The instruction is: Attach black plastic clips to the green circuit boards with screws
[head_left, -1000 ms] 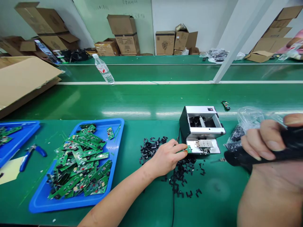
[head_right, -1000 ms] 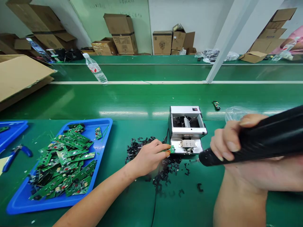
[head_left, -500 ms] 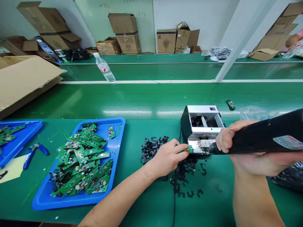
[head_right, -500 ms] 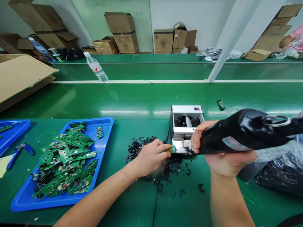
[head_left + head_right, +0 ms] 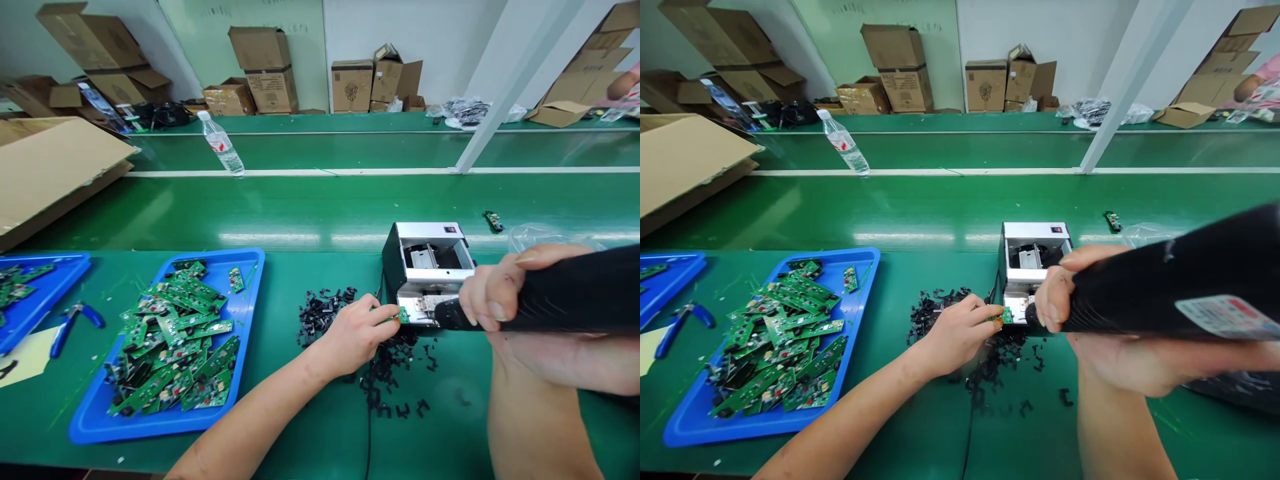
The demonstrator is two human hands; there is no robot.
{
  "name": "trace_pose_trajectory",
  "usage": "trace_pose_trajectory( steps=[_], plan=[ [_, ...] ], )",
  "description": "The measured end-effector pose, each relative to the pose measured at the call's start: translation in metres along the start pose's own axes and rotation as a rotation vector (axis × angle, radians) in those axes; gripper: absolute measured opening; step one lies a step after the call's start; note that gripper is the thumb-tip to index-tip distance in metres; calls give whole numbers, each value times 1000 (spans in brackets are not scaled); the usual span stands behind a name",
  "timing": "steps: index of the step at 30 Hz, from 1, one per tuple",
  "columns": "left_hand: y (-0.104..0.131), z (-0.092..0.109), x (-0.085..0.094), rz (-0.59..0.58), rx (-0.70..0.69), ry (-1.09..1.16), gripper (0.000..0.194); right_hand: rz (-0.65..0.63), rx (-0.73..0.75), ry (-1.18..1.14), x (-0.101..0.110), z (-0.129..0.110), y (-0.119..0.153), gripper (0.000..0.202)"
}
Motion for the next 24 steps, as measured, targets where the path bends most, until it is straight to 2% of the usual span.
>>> trace_pose_trajectory(
  steps=[3, 7, 15, 24],
  plan=[
    [0, 1, 1, 0, 2, 5, 27, 34, 91, -64, -18, -2, -14, 73],
    [-2, 2, 3, 5, -11, 17, 27, 2, 30, 6, -32, 9, -21, 78],
    [-3, 3, 2, 9, -16, 4, 28, 41, 45, -18, -30, 20, -20, 80],
    [-1, 2, 1, 5, -11, 22, 27, -6, 3, -96, -32, 31, -19, 79]
  ],
)
Point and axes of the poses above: each hand's wrist, its own y-axis away from the middle knuckle, its own x-axis out of the back of the hand, z = x × y, the point moved 4 cm from there along -y, towards the middle knuckle, and after that the axes turned 7 degrees about x, right-handed, at the moved point
